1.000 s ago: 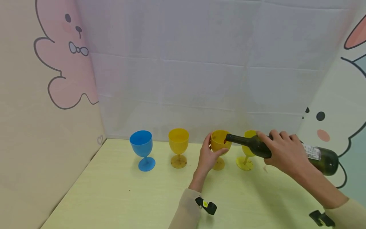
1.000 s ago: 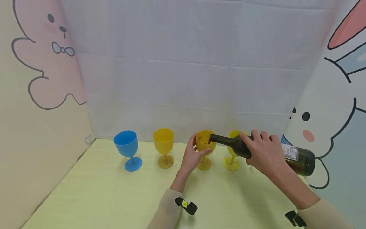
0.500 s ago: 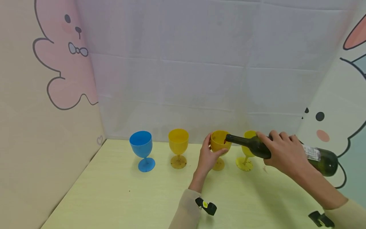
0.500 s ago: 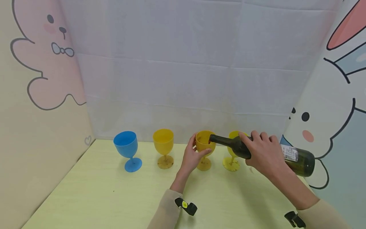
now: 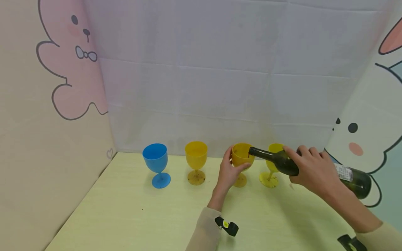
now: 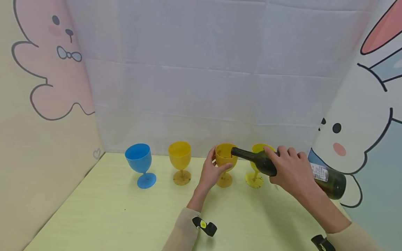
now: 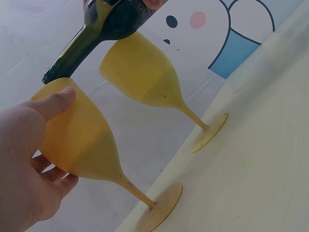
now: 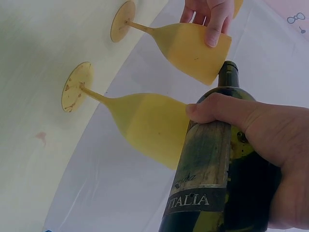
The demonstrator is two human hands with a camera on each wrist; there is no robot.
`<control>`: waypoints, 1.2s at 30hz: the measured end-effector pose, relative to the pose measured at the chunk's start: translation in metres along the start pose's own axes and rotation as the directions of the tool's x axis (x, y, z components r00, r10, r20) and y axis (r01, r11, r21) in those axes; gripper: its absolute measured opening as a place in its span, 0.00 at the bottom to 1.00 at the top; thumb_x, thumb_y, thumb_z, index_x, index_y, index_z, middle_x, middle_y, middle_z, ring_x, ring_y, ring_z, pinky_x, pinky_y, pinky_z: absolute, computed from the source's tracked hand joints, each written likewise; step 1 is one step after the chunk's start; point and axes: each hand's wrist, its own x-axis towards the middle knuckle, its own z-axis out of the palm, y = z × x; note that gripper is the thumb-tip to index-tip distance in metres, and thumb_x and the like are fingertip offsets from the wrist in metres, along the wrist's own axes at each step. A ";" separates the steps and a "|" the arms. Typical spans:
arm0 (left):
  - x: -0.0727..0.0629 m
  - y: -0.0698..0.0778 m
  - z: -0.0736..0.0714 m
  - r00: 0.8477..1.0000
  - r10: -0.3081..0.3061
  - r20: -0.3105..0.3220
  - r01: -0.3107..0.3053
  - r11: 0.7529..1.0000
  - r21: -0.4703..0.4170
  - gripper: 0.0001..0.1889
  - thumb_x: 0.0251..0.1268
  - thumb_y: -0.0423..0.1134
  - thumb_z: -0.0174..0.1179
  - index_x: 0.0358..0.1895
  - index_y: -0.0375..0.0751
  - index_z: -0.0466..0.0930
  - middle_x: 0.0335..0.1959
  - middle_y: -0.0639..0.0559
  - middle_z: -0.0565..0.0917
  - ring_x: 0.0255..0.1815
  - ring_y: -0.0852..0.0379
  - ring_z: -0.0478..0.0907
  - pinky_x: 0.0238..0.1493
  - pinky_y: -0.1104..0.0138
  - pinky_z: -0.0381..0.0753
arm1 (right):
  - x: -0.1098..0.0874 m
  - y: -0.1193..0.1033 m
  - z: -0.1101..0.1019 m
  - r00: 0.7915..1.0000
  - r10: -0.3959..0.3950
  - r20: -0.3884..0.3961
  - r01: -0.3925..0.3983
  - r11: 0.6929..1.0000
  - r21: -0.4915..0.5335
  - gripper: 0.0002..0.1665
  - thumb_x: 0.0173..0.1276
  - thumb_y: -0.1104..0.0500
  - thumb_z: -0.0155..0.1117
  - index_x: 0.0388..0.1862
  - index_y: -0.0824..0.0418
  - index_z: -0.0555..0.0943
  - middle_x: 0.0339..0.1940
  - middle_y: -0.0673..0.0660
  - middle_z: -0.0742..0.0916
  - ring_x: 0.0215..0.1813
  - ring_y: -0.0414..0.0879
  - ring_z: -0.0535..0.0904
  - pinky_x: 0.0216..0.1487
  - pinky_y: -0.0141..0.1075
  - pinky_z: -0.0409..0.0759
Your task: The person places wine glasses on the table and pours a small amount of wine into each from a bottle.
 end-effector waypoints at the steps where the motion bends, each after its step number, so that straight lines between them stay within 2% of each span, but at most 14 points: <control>1: 0.000 0.000 0.000 1.000 0.001 0.000 -0.001 1.000 -0.001 0.44 0.56 0.48 0.74 0.75 0.56 0.60 0.71 0.59 0.70 0.71 0.57 0.67 0.73 0.55 0.67 | 0.000 0.000 0.000 1.000 0.003 -0.001 -0.003 1.000 0.003 0.58 0.32 0.43 0.85 0.66 0.53 0.72 0.41 0.64 0.80 0.35 0.58 0.74 0.29 0.47 0.69; 11: -0.001 0.001 0.000 1.000 0.001 -0.001 -0.001 1.000 0.006 0.43 0.56 0.49 0.74 0.75 0.58 0.61 0.70 0.61 0.71 0.70 0.58 0.68 0.73 0.56 0.68 | -0.005 -0.003 0.006 0.999 0.041 -0.008 -0.041 0.998 0.046 0.56 0.34 0.43 0.83 0.66 0.53 0.71 0.41 0.65 0.80 0.34 0.58 0.74 0.25 0.44 0.65; 19: -0.001 0.001 0.000 1.000 0.001 -0.002 -0.001 1.000 0.006 0.44 0.55 0.49 0.74 0.75 0.57 0.60 0.70 0.60 0.70 0.70 0.57 0.68 0.73 0.57 0.68 | -0.010 -0.005 0.006 0.991 0.092 0.094 -0.102 0.989 0.106 0.57 0.39 0.41 0.82 0.69 0.54 0.69 0.45 0.66 0.80 0.37 0.58 0.75 0.29 0.46 0.67; 27: 0.000 0.001 0.000 1.000 -0.005 -0.003 0.005 1.000 0.005 0.45 0.55 0.49 0.74 0.75 0.57 0.60 0.71 0.60 0.70 0.70 0.57 0.68 0.73 0.57 0.68 | -0.014 -0.005 0.009 0.986 0.125 0.108 -0.141 0.977 0.158 0.57 0.39 0.41 0.82 0.69 0.55 0.70 0.45 0.66 0.80 0.37 0.57 0.74 0.28 0.43 0.66; 31: 0.000 0.001 0.000 1.000 -0.008 -0.002 0.008 1.000 0.010 0.45 0.55 0.49 0.74 0.75 0.57 0.60 0.71 0.60 0.70 0.71 0.57 0.67 0.73 0.57 0.68 | -0.016 -0.006 0.013 0.982 0.154 0.112 -0.173 0.967 0.188 0.57 0.38 0.41 0.82 0.69 0.56 0.70 0.45 0.67 0.80 0.37 0.58 0.74 0.29 0.46 0.69; 36: -0.001 0.001 -0.001 1.000 -0.004 0.003 0.004 1.000 0.005 0.45 0.56 0.49 0.74 0.76 0.57 0.59 0.71 0.59 0.69 0.71 0.57 0.67 0.73 0.57 0.68 | -0.019 -0.009 0.021 0.975 0.186 0.121 -0.210 0.949 0.233 0.57 0.40 0.42 0.83 0.69 0.57 0.69 0.47 0.69 0.79 0.40 0.61 0.75 0.34 0.55 0.74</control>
